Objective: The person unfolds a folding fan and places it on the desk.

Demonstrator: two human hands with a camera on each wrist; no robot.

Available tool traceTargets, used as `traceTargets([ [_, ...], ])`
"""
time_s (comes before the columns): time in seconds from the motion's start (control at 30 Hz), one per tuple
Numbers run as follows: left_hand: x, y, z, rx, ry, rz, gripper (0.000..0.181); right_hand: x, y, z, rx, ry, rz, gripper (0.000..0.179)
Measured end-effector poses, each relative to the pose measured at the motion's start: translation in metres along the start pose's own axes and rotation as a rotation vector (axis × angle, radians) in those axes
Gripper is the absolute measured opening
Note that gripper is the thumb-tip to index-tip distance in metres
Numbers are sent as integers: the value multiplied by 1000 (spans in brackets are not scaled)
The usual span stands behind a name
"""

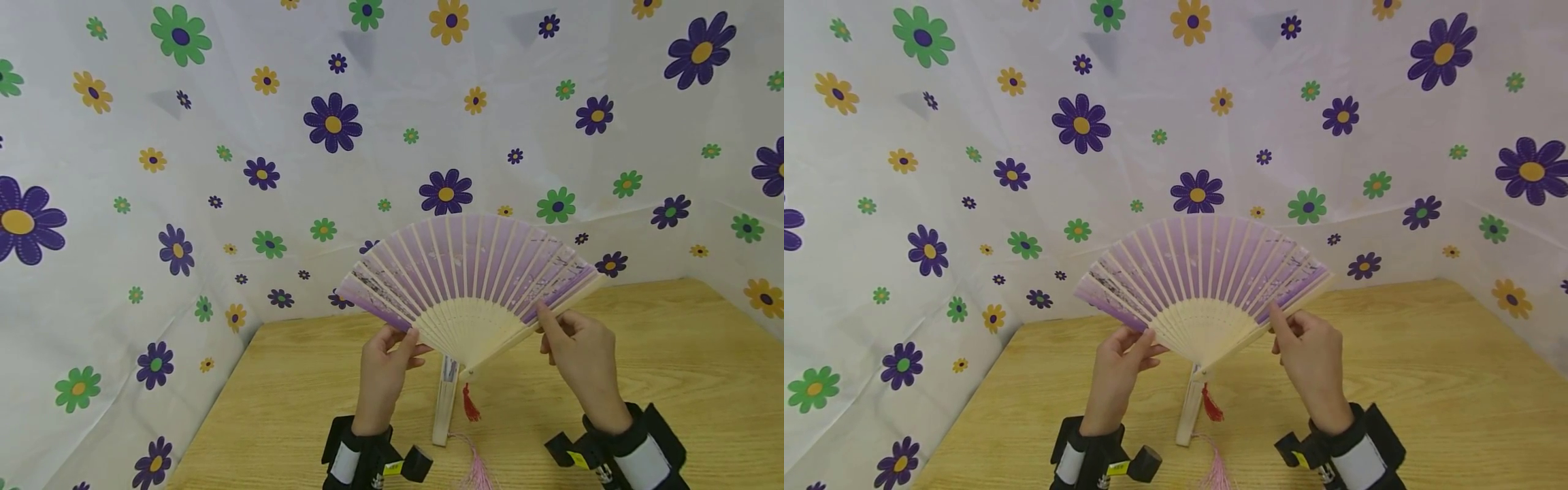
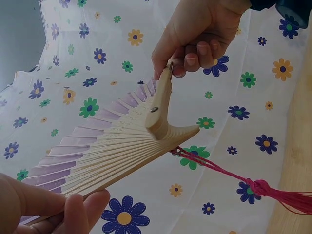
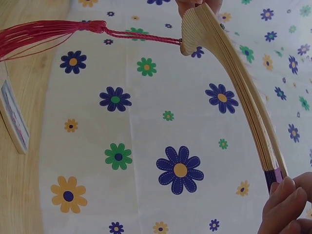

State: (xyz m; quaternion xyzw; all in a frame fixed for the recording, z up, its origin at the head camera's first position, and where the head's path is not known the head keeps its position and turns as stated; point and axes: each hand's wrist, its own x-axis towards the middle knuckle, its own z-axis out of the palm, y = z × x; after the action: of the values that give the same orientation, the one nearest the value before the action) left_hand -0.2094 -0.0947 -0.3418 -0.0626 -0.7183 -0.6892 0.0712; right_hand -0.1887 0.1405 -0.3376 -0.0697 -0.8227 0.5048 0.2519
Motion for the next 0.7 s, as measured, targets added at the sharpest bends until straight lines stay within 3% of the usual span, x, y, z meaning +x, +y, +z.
traceTargets([
  [0.27,1,0,0,-21,21,4,29,-1,1,3,30,42,-60,40],
  [0.47,2,-1,0,-58,58,-4,28,-2,1,3,64,100,-60,37],
  [0.7,3,-2,1,-69,67,-15,28,-1,2,4,74,114,-66,38],
])
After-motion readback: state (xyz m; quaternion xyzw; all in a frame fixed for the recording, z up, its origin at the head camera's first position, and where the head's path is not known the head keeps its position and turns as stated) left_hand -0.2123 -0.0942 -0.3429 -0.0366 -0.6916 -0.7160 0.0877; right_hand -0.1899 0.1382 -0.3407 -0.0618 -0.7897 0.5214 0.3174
